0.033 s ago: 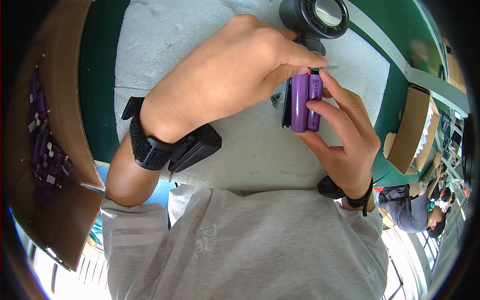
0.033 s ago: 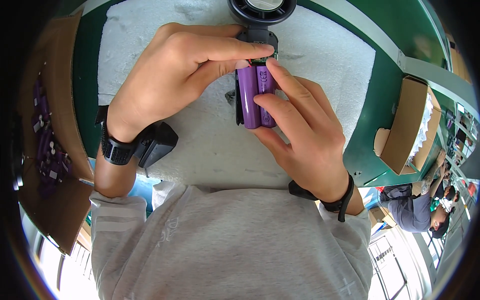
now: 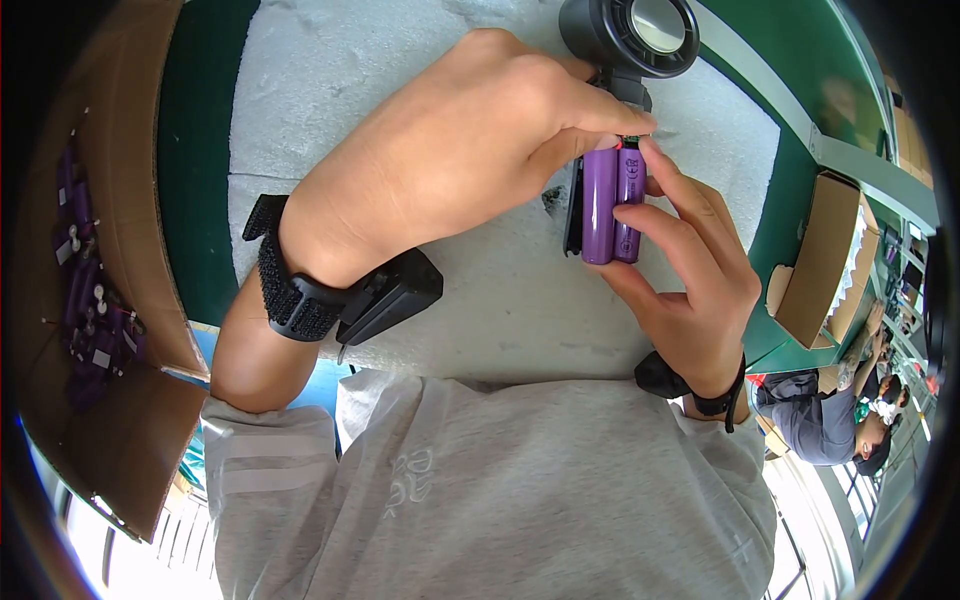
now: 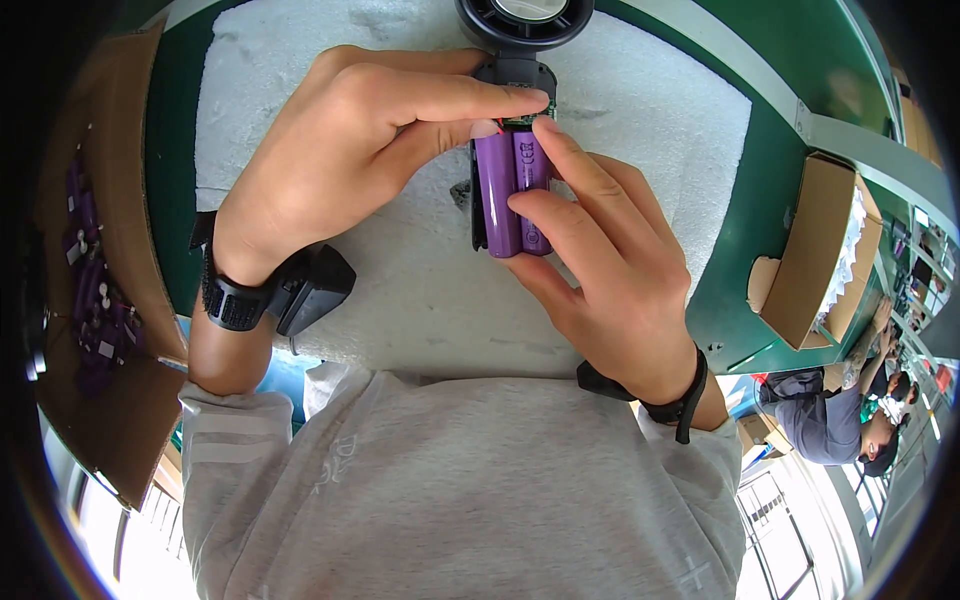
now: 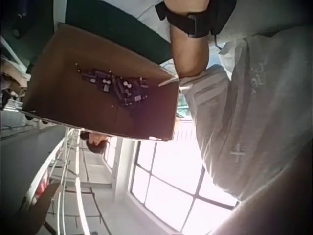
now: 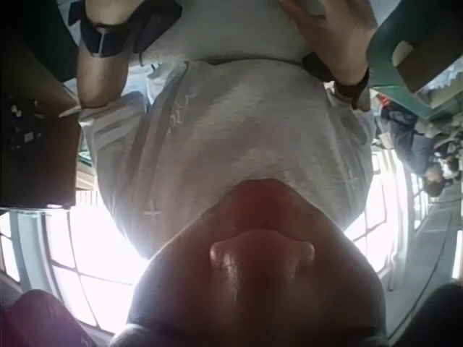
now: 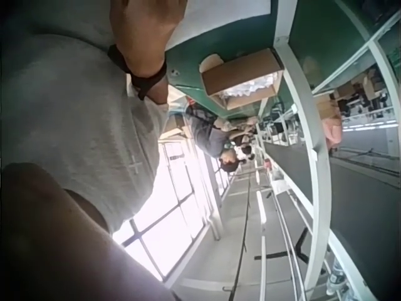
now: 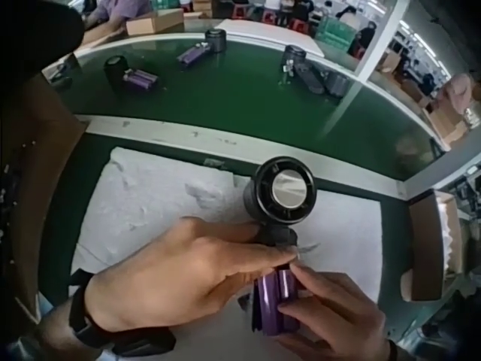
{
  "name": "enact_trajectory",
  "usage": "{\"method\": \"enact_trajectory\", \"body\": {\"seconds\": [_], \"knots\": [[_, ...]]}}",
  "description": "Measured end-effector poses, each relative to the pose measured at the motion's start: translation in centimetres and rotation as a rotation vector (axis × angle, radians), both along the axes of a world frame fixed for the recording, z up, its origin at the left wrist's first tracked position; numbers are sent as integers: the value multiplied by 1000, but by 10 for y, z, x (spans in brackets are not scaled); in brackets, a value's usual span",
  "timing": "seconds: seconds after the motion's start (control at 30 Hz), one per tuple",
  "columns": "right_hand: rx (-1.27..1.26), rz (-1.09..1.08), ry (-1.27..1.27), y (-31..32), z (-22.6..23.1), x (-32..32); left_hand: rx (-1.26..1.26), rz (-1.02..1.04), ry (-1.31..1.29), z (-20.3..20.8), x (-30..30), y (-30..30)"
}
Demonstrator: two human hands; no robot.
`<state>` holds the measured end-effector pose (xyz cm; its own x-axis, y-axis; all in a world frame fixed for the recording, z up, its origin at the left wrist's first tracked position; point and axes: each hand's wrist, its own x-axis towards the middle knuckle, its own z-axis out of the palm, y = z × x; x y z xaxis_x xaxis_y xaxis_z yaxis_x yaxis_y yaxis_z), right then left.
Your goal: Assemble an electronic device by connecting a circuit board to a battery and housing.
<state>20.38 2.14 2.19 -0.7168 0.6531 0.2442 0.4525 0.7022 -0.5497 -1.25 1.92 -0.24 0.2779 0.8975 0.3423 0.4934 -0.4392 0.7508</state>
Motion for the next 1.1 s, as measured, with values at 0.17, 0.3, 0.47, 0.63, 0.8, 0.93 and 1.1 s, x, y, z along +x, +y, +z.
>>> {"method": "enact_trajectory", "body": {"seconds": [0.17,0.3,0.47,0.63,0.8,0.93,1.1], "knots": [[-8,0,29,0,-4,1,-131,18,-22,15,4,1],[-30,-4,68,2,-5,0,-169,35,-102,8,7,2],[-56,16,17,3,-1,1,-147,31,-172,3,6,1],[-60,16,-68,4,7,0,-169,13,-151,4,5,3],[-65,-8,29,3,-2,1,-147,9,-153,3,6,5],[-102,-51,73,0,-6,0,-128,13,-119,3,6,6],[-83,8,58,5,-4,2,-152,-6,-132,2,3,7]]}}
